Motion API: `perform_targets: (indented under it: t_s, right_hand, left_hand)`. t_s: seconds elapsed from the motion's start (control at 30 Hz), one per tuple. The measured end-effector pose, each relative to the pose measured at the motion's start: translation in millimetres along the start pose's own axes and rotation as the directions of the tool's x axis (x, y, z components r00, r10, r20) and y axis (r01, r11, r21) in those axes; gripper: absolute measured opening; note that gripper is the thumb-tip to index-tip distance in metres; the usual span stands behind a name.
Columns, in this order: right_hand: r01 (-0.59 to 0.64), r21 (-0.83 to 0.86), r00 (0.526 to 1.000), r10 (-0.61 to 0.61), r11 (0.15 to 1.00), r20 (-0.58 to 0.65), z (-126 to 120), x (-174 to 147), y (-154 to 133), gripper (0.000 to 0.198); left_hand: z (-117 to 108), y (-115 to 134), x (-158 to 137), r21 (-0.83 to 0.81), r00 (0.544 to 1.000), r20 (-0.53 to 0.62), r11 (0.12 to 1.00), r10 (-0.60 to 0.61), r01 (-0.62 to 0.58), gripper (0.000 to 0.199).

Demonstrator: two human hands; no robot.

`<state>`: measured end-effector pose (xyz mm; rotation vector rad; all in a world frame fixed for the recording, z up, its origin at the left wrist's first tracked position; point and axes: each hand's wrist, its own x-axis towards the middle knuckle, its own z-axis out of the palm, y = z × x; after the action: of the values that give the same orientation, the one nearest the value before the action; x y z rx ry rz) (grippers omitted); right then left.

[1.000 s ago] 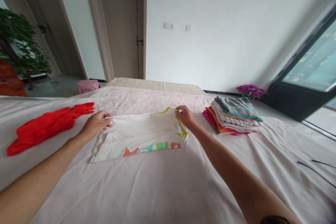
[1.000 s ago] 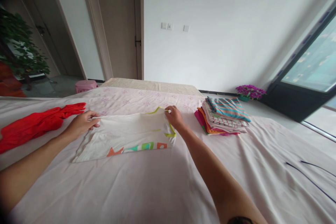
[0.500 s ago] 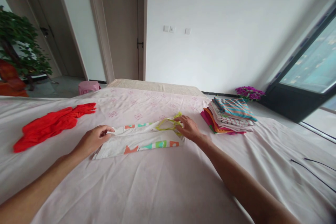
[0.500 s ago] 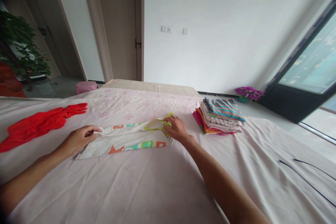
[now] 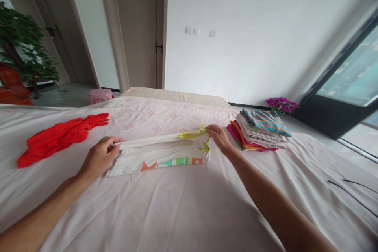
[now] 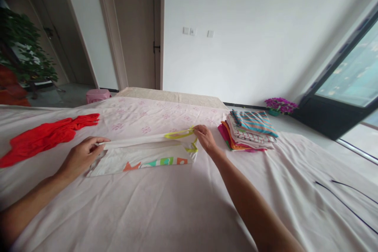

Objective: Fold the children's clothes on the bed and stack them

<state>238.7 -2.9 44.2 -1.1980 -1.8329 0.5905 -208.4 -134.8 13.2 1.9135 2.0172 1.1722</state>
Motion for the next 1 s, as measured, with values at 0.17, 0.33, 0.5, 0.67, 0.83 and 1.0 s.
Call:
perform_targets:
  t_s: [0.17,0.33,0.5,0.67,0.83,1.0]
  right_hand:
    - [-0.065,0.067,0.995,0.059,0.996,0.080,-3.9,-17.8,6.7,0.026]
    - [-0.038,-0.151,0.979,0.067,0.988,0.190,-8.4,-23.5,10.1,0.028]
    - [0.152,-0.213,0.965,-0.098,0.965,0.243,-10.4,-27.5,-1.5,0.026]
    - [0.376,-0.428,0.909,-0.237,0.822,0.344,0.0,-38.6,-26.4,0.036]
    - [0.365,-0.486,0.918,-0.222,0.794,0.327,3.8,-46.6,-34.9,0.026]
    - [0.341,-0.440,0.914,-0.183,0.831,0.362,-10.8,-48.7,-31.4,0.020]
  left_hand:
    - [3.9,-3.3,-3.5,0.088,0.997,0.033,0.993,0.073,-0.075,0.021]
    - [-1.6,4.6,-9.5,0.268,0.994,0.099,0.960,0.051,-0.076,0.015]
    - [-6.1,16.0,-13.6,0.419,0.966,0.143,0.872,0.214,-0.254,0.016]
    - [-3.6,18.7,-13.3,0.387,0.892,0.162,0.805,0.421,-0.450,0.029]
    - [-1.7,17.3,-13.5,0.339,0.871,0.185,0.802,0.455,-0.491,0.020]
    - [-8.8,21.0,-12.9,0.370,0.892,0.215,0.812,0.397,-0.451,0.010]
